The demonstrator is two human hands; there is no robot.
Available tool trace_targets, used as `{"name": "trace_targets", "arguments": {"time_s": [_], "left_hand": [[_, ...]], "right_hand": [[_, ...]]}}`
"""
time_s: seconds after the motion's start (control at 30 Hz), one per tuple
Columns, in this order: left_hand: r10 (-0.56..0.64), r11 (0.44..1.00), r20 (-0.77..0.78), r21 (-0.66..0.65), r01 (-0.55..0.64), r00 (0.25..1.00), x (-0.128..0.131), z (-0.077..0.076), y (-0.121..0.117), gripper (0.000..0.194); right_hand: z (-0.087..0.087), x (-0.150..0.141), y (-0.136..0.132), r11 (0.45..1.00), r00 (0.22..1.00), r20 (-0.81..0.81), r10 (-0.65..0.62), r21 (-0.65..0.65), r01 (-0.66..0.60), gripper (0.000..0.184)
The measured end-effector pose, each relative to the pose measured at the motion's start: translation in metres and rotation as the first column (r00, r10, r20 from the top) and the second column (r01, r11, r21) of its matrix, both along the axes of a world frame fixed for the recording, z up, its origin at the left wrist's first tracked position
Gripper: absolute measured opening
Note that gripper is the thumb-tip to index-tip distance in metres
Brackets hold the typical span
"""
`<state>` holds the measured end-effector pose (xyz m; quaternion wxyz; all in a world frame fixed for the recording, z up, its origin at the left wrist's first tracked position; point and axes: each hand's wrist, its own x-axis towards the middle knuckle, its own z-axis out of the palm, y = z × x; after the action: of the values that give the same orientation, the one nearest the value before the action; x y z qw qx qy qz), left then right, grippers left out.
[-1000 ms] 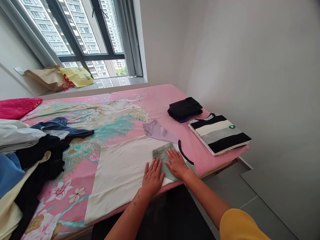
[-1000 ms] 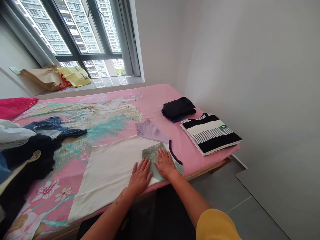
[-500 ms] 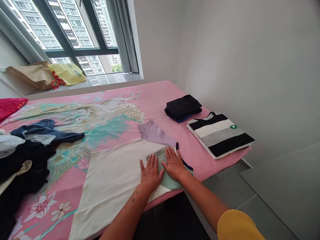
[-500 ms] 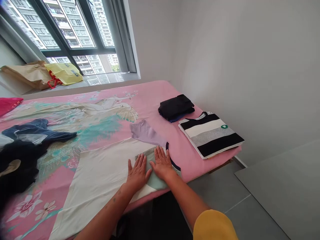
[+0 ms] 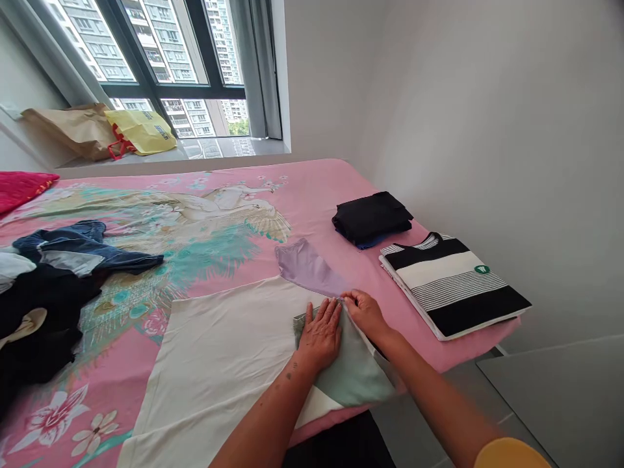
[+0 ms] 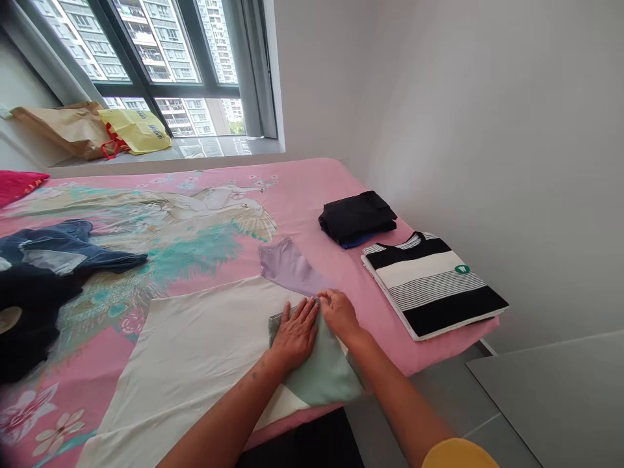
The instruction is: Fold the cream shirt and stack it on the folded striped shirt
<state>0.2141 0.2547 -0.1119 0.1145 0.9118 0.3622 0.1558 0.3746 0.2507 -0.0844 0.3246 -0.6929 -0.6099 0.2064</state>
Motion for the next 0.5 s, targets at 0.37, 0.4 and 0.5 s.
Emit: {"name": "trace_targets", "arguments": {"time_s": [0.37, 0.4, 0.5], "left_hand": [[0.018, 0.999, 0.061, -0.053, -0.014, 0.998, -0.006, 0.001, -0.001, 0.058], [0.019, 0.998, 0.064, -0.055, -0.016, 0.998, -0.006, 0.000, 0.000, 0.058], [0.020, 0.998, 0.075, -0.068, -0.015, 0.997, -0.006, -0.002, 0.001, 0.059]], "right_hand": [[0.001, -0.015, 0.201, 0.963, 0.993, -0.105, -0.060, -0.268, 0.029, 0.032], [0.001, -0.018, 0.209, 0.957, 0.989, -0.144, -0.039, -0.291, -0.004, 0.029], [0.011, -0.025, 0.216, 0.937, 0.954, -0.295, 0.051, -0.317, -0.148, 0.025]]}}
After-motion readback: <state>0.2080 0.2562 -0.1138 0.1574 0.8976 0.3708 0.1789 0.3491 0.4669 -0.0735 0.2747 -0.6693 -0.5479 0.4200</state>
